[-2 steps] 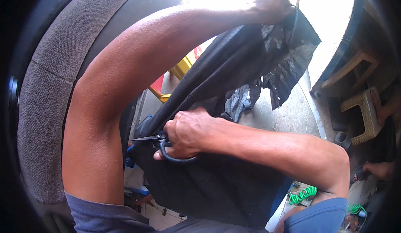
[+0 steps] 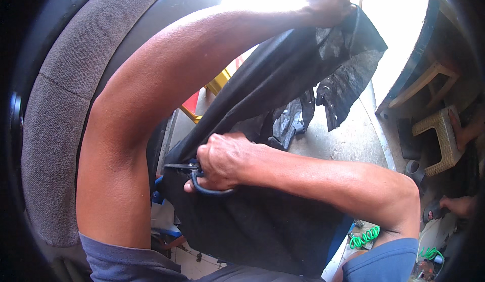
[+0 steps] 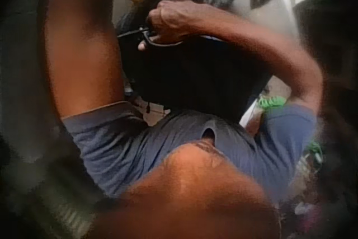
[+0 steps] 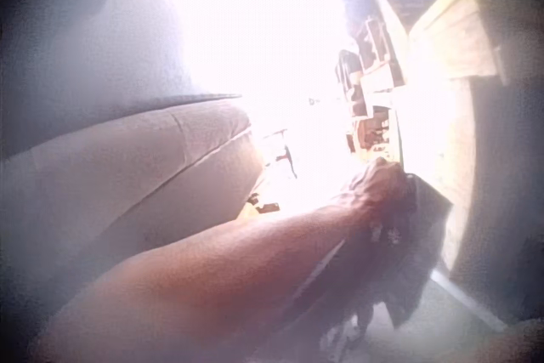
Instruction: The person staples a black fabric cover onto a blue wooden frame using a pneumatic staple gun. They trim excess fabric with scissors, smooth and fold the edges, and continue stapling around the perimeter to secure the cover.
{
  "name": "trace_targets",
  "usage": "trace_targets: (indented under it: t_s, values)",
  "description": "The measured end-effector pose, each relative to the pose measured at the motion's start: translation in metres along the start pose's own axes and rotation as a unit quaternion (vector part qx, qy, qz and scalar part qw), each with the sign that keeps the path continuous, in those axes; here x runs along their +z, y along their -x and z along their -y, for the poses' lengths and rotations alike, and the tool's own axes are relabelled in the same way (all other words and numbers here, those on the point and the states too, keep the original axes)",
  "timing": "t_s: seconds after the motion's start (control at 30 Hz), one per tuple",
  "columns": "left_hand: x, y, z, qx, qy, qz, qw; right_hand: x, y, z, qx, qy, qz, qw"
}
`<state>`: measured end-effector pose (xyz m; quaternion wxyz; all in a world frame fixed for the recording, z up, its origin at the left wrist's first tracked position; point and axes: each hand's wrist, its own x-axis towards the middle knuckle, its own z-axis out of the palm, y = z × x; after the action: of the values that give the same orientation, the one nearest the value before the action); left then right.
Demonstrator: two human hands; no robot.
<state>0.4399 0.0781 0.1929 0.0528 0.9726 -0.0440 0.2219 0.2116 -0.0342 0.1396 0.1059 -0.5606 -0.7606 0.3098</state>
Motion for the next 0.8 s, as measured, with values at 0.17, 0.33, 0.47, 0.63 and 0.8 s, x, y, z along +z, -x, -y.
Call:
trace_targets:
  t_s: [0.17,0.33,0.47,0.63,0.8]
  values:
    - [0.011,0.008,0.032,0.0,-0.025,0.006,1.0,-0.026,0.013,-0.021,0.004,-0.024,-0.009,1.0]
    - [-0.021,0.091,0.166,-0.051,-0.313,0.056,0.947,-0.043,0.111,-0.088,0.158,-0.017,-0.108,0.981]
    - [-0.042,0.122,0.201,-0.113,-0.367,0.096,0.919,0.013,0.218,-0.201,0.481,0.049,-0.186,0.855]
    - [-0.085,0.151,0.029,-0.209,0.193,0.042,0.958,0.233,0.361,-0.357,0.657,0.012,-0.211,0.724]
    - [-0.093,0.261,-0.071,-0.201,0.2,-0.08,0.956,0.189,0.293,-0.289,0.542,-0.157,-0.394,0.725]
